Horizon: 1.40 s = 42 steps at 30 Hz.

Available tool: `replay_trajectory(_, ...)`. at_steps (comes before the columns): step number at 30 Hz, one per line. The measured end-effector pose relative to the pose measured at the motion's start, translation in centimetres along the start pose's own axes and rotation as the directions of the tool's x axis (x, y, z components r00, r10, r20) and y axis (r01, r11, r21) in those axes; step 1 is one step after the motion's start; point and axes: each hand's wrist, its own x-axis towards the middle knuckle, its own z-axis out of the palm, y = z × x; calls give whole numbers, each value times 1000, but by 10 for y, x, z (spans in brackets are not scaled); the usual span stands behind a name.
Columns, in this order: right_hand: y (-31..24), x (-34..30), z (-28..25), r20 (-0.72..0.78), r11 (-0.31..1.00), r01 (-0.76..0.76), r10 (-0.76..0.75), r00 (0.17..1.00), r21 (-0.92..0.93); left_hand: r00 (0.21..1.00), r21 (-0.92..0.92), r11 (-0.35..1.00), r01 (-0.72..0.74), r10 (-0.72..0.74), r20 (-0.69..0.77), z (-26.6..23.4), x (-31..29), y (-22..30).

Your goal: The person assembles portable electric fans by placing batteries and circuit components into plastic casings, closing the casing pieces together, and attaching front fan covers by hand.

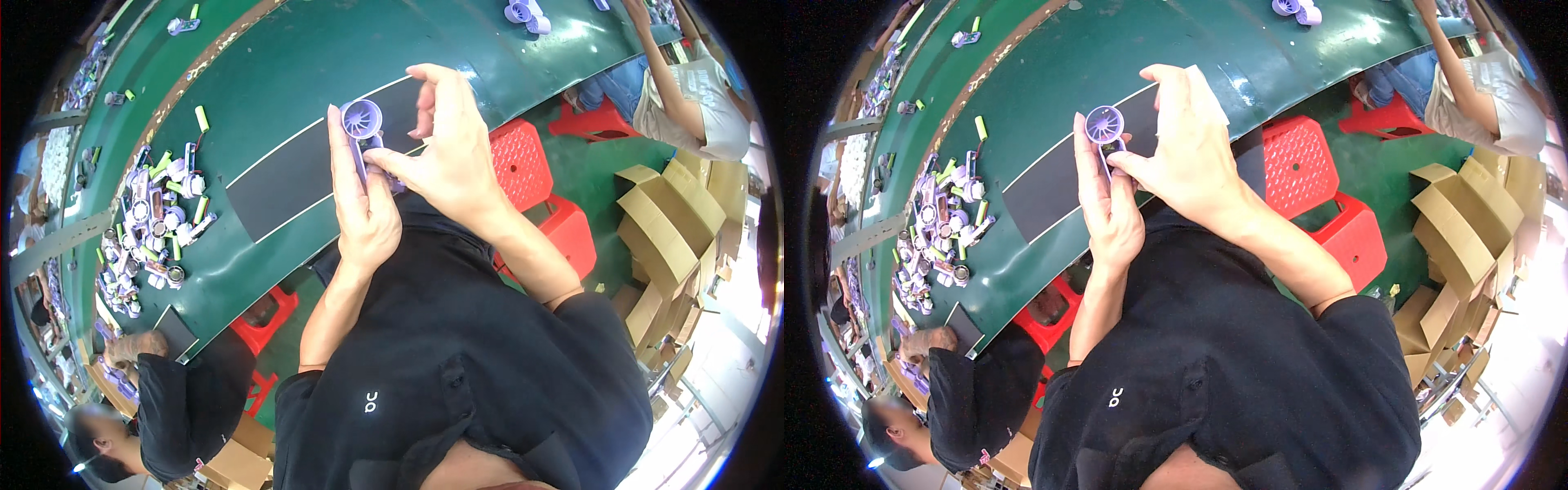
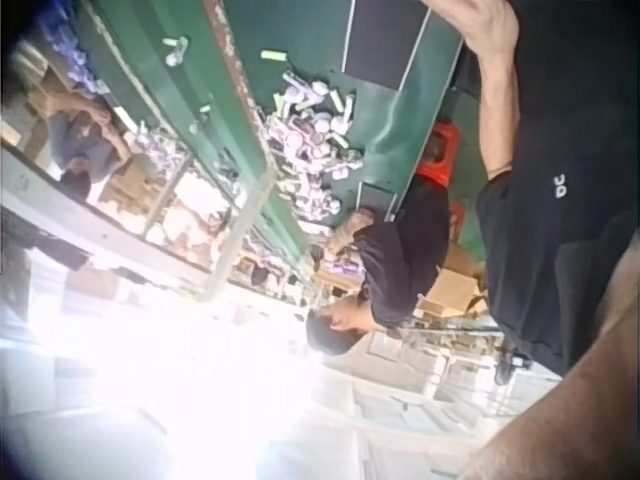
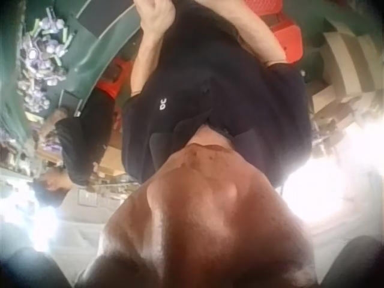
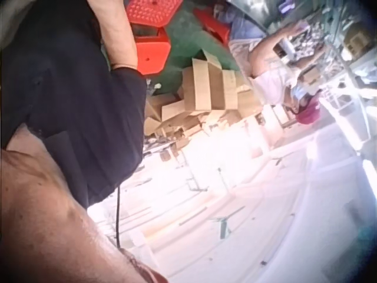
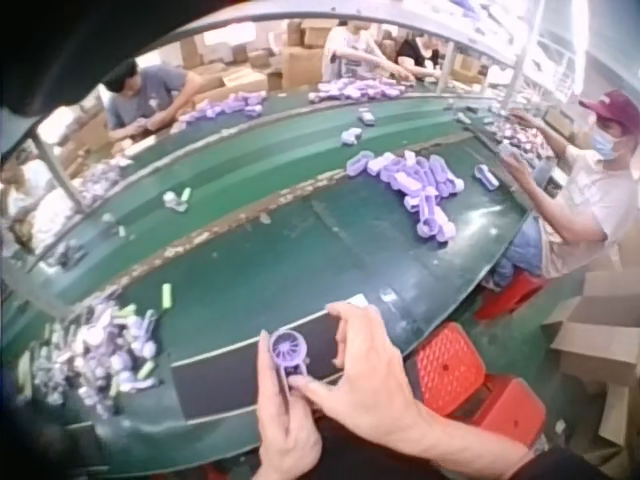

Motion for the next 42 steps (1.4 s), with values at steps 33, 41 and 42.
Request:
replay_trajectory(33, 44, -10, -35, 508, 698, -479, 190, 840, 531, 989, -522, 841, 144, -100, 112, -15, 11, 42)
replay_trajectory(41, 38, -45, -20, 778, 313, -817, 274, 566, 484, 991, -342, 940, 15, 32, 131, -10, 13, 40)
replay_trajectory(42, 41, -48, -16, 805, 189, -834, 219, 551, 519, 994, -336, 942, -6, 43, 101, -8, 13, 38)
